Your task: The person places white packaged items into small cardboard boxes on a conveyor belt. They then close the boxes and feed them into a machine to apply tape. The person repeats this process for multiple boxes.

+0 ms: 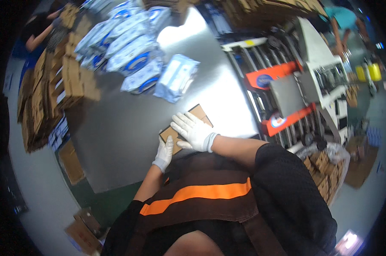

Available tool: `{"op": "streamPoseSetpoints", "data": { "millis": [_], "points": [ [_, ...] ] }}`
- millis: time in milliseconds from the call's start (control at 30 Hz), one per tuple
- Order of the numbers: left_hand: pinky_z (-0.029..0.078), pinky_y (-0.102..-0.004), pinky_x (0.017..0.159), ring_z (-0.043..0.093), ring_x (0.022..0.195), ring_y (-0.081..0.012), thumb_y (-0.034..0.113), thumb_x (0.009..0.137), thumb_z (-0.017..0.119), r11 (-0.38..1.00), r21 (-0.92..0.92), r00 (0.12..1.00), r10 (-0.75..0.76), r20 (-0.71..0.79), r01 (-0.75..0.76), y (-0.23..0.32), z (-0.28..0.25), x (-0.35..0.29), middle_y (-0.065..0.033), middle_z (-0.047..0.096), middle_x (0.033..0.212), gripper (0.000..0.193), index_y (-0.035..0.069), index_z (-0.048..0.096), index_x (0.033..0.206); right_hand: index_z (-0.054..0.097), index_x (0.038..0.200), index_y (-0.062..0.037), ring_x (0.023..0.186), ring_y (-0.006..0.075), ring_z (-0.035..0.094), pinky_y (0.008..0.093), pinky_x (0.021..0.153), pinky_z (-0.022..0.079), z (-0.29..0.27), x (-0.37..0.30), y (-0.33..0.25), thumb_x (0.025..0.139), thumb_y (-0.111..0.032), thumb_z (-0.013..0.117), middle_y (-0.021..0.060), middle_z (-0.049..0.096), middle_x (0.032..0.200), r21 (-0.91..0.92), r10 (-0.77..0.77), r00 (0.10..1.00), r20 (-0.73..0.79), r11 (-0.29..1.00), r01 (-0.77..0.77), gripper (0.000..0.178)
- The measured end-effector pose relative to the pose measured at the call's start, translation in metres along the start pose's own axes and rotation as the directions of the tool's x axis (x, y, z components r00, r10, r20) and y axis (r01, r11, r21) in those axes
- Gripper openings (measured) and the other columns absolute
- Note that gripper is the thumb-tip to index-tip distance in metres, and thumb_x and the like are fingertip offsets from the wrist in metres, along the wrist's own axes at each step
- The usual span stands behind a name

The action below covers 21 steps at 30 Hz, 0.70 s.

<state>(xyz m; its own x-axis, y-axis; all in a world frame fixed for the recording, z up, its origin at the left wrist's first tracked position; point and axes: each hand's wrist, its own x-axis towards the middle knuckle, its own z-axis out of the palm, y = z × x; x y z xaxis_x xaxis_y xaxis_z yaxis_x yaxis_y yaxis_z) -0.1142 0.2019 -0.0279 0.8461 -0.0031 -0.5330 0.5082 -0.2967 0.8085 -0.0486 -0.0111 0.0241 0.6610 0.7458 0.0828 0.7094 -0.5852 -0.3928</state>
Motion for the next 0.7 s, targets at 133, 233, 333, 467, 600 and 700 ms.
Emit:
{"op": "streamPoseSetpoints", "data": {
  "millis": [133,233,333,467,600,700],
  "points": [
    [0.056,-0.0353,0.092,0.061,0.118,-0.0266,0.049,0.103,0.054,0.994,-0.105,0.959,0.006,0.284,0.025,0.036,0.077,0.036,-0.0224,0.052,0.142,0.102,-0.001,-0.015,0.159,0.046,0.147,0.0039,0.146,0.0389,0.04,0.0502,0.123,0.027,-0.032,-0.07,0.06,0.094,-0.043,0.062,0.0244,0.045,0.154,-0.061,0.068,0.996,-0.056,0.996,-0.072,0.073],
    [0.057,-0.0355,0.09,0.062,0.116,-0.0262,0.05,0.102,0.056,0.974,-0.041,0.893,-0.186,0.409,0.222,0.063,0.134,0.063,-0.0219,0.053,0.141,0.107,-0.001,-0.02,0.158,0.049,0.144,0.0048,0.145,0.0388,0.04,0.049,0.124,0.026,-0.059,-0.113,0.094,0.096,-0.042,0.059,0.0242,0.047,0.152,-0.078,0.171,0.983,-0.071,0.981,-0.177,0.068],
    [0.059,-0.0432,0.088,0.061,0.118,-0.027,0.046,0.104,0.056,0.956,-0.047,0.851,-0.236,0.468,0.291,0.104,0.203,0.073,-0.018,0.05,0.141,0.082,0.01,0.0,0.152,0.051,0.142,0.0046,0.143,0.0393,0.043,0.0497,0.122,0.029,-0.081,-0.164,0.135,0.092,-0.04,0.063,0.0246,0.049,0.149,-0.107,0.214,0.971,-0.106,0.968,-0.225,0.068],
    [0.062,-0.0446,0.075,0.064,0.11,-0.0306,0.034,0.098,0.069,0.948,-0.117,0.873,-0.219,0.436,0.297,0.106,0.296,0.108,-0.023,0.047,0.139,0.092,0.008,0.002,0.157,0.055,0.135,0.0082,0.137,0.0436,0.048,0.0534,0.116,0.035,-0.107,-0.199,0.174,0.086,-0.019,0.064,0.0279,0.053,0.143,-0.075,0.318,0.918,-0.235,0.936,-0.344,0.057],
    [0.055,-0.0504,0.096,0.056,0.125,-0.0354,0.05,0.095,0.067,0.94,-0.002,0.753,-0.271,0.6,0.34,0.151,0.312,0.114,-0.0204,0.038,0.152,0.1,0.013,-0.003,0.157,0.07,0.124,-0.0114,0.116,0.0308,0.066,0.0381,0.104,0.05,-0.145,-0.161,0.192,0.09,-0.011,0.063,0.0144,0.071,0.12,0.506,0.641,0.767,0.032,0.651,-0.566,0.034],
    [0.042,-0.0478,0.112,0.043,0.143,-0.0329,0.056,0.096,0.064,0.963,0.15,0.617,-0.26,0.743,0.226,0.189,0.283,0.143,-0.0163,0.043,0.157,0.091,0.008,0.023,0.162,0.07,0.116,-0.0043,0.111,0.0352,0.067,0.0404,0.097,0.053,-0.23,-0.12,0.267,0.088,-0.015,0.065,0.0197,0.07,0.119,0.378,0.464,0.635,-0.618,0.883,-0.278,0.031]
  ]
}}
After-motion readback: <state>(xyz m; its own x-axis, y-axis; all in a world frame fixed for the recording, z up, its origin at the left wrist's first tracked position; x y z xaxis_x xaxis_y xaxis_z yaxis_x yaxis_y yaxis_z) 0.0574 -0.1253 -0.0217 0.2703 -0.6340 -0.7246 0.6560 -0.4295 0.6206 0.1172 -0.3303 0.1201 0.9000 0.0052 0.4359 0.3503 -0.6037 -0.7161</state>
